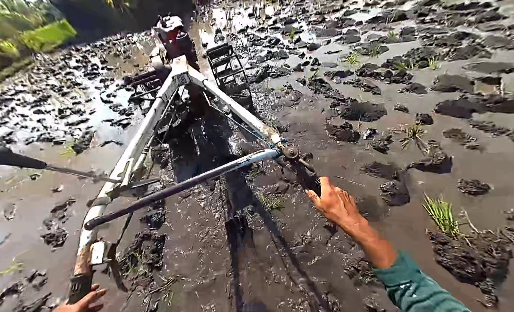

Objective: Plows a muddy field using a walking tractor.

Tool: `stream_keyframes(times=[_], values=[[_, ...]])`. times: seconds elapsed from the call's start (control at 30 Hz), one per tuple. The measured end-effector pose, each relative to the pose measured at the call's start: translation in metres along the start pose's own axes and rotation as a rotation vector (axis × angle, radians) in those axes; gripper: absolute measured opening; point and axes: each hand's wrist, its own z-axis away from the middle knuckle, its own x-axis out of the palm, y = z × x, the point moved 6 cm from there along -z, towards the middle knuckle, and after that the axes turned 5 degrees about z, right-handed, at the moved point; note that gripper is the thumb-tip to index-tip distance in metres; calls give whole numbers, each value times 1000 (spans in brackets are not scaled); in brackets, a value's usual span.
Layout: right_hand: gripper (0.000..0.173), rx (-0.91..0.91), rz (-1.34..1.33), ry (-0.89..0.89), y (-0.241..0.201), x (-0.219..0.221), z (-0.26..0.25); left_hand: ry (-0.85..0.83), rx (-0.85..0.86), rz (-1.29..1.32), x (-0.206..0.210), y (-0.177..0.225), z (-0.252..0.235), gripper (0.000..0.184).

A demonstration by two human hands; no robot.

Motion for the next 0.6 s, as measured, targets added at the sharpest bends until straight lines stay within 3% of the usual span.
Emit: stream_keyframes(times=[0.1,0.33,0.5,0.6], values=[[70,-51,-10,-33,-32,-8,-71,199,-49,-87,-1,32,-76,42],[69,-118,-93,61,-106,-15,-230,272,-16,-55,5,118,-233,38],[66,-144,-110,93,-162,-22,-341,240,-97,-12,3,130,-390,32],[68,-165,-107,103,-199,-29,-408,254,-225,3,13,183,-438,32]])
